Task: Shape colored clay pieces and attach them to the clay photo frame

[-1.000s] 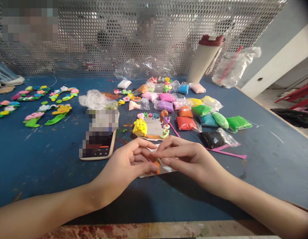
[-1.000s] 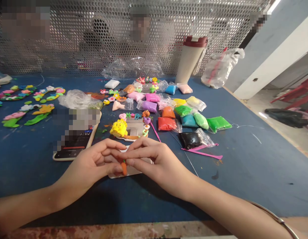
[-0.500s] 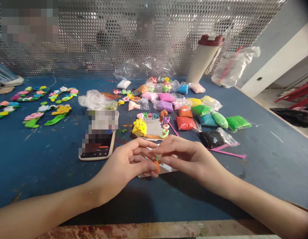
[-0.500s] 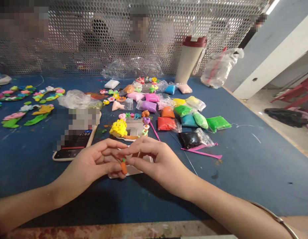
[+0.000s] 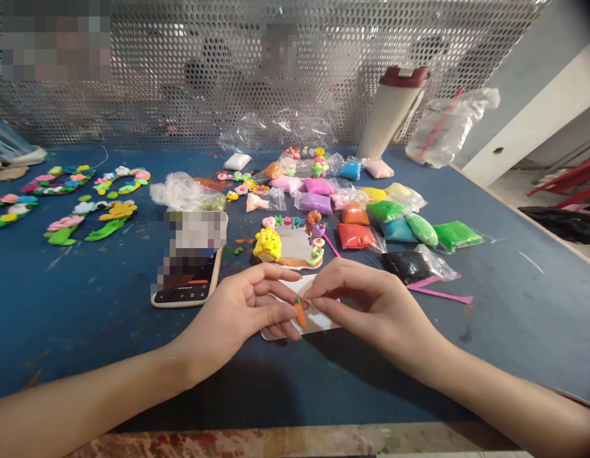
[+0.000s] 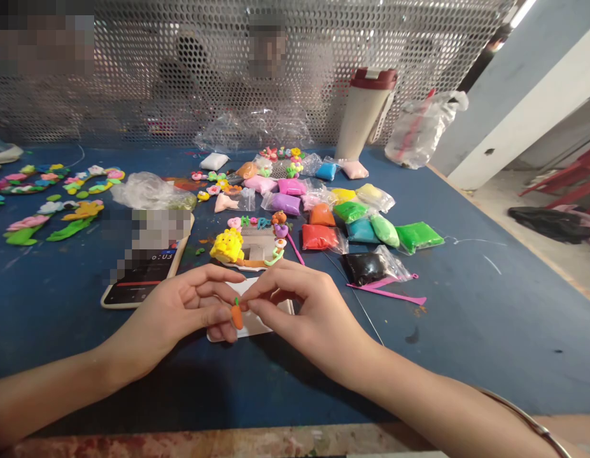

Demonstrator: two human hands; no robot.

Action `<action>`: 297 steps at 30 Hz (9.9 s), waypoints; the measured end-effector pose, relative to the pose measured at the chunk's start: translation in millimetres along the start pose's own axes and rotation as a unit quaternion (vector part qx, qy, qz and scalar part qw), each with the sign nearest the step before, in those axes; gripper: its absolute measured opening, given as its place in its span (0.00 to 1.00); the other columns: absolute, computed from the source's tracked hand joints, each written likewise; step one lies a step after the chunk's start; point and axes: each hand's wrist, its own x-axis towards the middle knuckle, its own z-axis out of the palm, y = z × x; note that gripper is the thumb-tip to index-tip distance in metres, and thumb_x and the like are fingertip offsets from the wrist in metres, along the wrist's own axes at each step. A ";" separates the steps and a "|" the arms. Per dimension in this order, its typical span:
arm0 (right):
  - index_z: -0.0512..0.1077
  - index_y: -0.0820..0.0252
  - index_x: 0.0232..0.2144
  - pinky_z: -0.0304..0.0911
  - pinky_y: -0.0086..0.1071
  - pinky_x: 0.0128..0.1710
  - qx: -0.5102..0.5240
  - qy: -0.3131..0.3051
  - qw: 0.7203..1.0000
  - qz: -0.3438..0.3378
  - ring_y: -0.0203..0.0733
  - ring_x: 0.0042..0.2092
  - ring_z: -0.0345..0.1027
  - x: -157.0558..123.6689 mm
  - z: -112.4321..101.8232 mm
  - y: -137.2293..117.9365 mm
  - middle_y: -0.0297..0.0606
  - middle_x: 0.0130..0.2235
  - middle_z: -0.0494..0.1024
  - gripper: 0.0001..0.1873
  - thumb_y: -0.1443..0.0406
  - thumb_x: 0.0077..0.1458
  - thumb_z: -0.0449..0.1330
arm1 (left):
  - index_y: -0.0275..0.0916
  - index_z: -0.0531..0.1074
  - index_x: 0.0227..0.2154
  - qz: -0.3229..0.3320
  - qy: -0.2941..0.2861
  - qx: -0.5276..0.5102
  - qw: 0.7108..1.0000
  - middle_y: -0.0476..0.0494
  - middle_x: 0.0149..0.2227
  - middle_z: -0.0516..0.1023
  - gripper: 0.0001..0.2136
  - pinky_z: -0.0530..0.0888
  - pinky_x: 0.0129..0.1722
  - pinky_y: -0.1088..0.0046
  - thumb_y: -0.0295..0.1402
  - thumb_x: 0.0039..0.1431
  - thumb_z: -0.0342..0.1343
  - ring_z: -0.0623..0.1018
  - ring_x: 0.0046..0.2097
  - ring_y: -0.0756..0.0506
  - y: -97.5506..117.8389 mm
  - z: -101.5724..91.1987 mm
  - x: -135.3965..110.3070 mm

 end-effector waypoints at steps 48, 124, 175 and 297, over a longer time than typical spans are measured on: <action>0.73 0.57 0.36 0.61 0.30 0.43 0.027 -0.070 0.997 0.018 0.35 0.41 0.65 -2.4 -2.2 0.4 0.33 0.39 0.71 0.09 0.73 0.58 0.56 | 0.38 0.70 0.48 0.000 -0.045 0.013 0.999 0.51 0.29 0.79 0.19 0.75 0.29 0.77 0.27 0.53 0.64 0.80 0.27 0.50 -3.8 -3.1 -0.9; 0.74 0.60 0.31 0.61 0.32 0.35 -0.034 0.026 0.998 0.051 0.39 0.35 0.67 4.0 -23.4 5.4 0.35 0.31 0.74 0.07 0.69 0.55 0.55 | 0.43 0.72 0.49 0.021 0.055 0.232 0.971 0.49 0.34 0.80 0.19 0.73 0.26 0.76 0.32 0.53 0.62 0.74 0.21 0.53 -1.3 15.0 -3.0; 0.70 0.58 0.30 0.62 0.30 0.34 -0.103 -0.017 0.994 0.017 0.37 0.34 0.66 7.0 -12.4 5.2 0.34 0.32 0.73 0.06 0.70 0.58 0.56 | 0.40 0.74 0.39 0.347 0.096 0.505 0.784 0.50 0.36 0.75 0.05 0.69 0.30 0.80 0.27 0.61 0.56 0.75 0.31 0.53 -1.8 1.0 2.2; 0.69 0.60 0.26 0.57 0.27 0.30 0.054 -0.035 0.989 0.130 0.34 0.30 0.62 6.4 -10.3 5.5 0.31 0.27 0.71 0.10 0.63 0.58 0.57 | 0.41 0.71 0.30 0.133 0.031 0.351 0.927 0.55 0.24 0.69 0.06 0.66 0.26 0.78 0.34 0.62 0.55 0.71 0.24 0.53 1.5 2.7 -0.9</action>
